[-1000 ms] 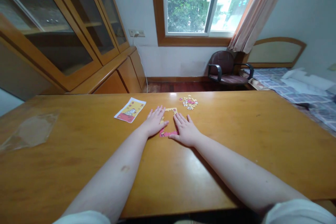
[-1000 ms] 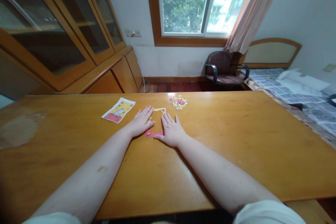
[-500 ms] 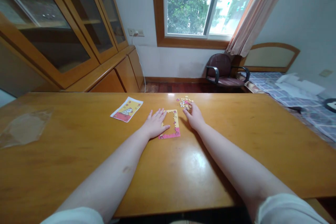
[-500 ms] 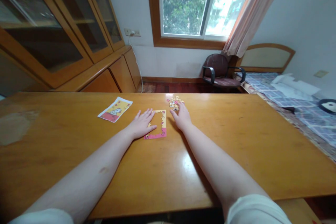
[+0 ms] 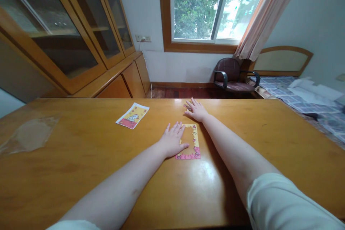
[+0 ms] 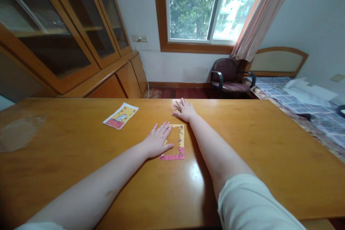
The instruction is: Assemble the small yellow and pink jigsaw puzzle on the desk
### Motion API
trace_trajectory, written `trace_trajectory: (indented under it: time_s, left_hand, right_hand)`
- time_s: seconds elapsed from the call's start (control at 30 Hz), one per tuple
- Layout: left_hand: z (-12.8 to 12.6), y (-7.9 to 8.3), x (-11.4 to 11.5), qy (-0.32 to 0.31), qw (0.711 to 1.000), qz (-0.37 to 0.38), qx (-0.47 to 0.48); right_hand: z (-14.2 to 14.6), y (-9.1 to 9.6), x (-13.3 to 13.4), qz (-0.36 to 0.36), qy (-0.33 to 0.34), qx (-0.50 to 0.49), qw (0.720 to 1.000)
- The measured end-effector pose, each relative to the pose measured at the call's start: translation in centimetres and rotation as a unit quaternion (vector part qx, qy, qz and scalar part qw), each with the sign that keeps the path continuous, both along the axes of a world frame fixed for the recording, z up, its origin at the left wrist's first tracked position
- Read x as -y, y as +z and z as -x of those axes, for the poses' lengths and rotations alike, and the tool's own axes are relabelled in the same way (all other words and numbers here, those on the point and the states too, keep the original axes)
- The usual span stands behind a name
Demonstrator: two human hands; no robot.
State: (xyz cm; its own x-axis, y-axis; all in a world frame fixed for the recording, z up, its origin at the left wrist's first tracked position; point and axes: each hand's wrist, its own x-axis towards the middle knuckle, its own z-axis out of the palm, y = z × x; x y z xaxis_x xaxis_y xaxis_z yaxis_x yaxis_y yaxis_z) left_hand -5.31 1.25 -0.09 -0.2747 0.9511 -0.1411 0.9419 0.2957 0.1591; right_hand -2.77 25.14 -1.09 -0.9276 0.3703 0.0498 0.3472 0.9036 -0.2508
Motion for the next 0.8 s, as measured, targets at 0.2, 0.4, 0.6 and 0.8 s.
trace_trajectory:
  time_s: [0.2,0.4,0.6,0.8]
  left_hand:
    - [-0.6,0.5,0.4,-0.002,1.000,0.017,0.006]
    - [-0.4,1.3,0.4,-0.014,1.000,0.001,-0.002]
    - [0.4,2.8,0.6,-0.017,0.998,-0.058,-0.006]
    - [3.1,5.0,-0.4,0.055,0.997,-0.026,0.043]
  right_hand:
    - [1.1,0.0,0.5,-0.052,0.106,0.013,0.993]
    - [0.5,-0.2,2.6,-0.020,0.126,0.015,0.992]
    - [-0.6,-0.5,3.0,0.128,0.122,-0.075,0.981]
    - [-0.8,-1.7,1.1,0.349,0.031,-0.300,0.887]
